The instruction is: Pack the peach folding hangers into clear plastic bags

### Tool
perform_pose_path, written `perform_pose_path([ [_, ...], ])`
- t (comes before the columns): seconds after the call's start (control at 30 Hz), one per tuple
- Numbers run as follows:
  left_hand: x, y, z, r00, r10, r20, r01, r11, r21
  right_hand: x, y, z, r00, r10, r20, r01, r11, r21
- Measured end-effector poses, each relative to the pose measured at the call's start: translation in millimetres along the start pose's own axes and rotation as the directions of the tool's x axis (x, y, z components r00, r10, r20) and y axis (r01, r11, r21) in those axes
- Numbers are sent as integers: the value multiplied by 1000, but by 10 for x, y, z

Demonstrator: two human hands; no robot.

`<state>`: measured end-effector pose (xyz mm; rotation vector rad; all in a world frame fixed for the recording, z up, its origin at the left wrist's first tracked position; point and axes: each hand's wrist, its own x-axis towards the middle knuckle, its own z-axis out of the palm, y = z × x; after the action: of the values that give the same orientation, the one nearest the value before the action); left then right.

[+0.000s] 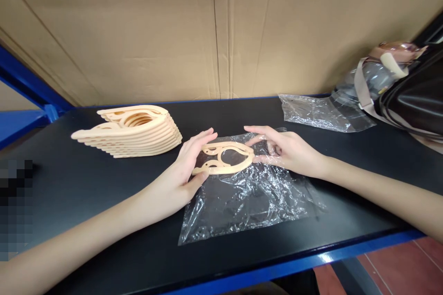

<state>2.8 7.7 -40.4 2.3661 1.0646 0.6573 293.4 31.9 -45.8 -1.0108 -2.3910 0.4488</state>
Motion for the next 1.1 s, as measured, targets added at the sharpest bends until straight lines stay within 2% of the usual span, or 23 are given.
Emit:
perform_pose_path([
  [0.43,12,1,31,999,49,3,-49,993,103,-2,26,9,1000,11,-24,-11,1000,4],
  [0.57,2,-12,21,998,60,-11,-58,993,103,-2,17,12,1000,13,-28,-13,1000,-5],
  [0.73,-11,-1,17,1000,7,-1,-7,996,89,-5,12,13,1000,16,-24,-16,1000,4],
  [1.1,17,0,32,999,50,-18,-48,993,110,-14,25,10,1000,19,-17,-19,1000,1],
])
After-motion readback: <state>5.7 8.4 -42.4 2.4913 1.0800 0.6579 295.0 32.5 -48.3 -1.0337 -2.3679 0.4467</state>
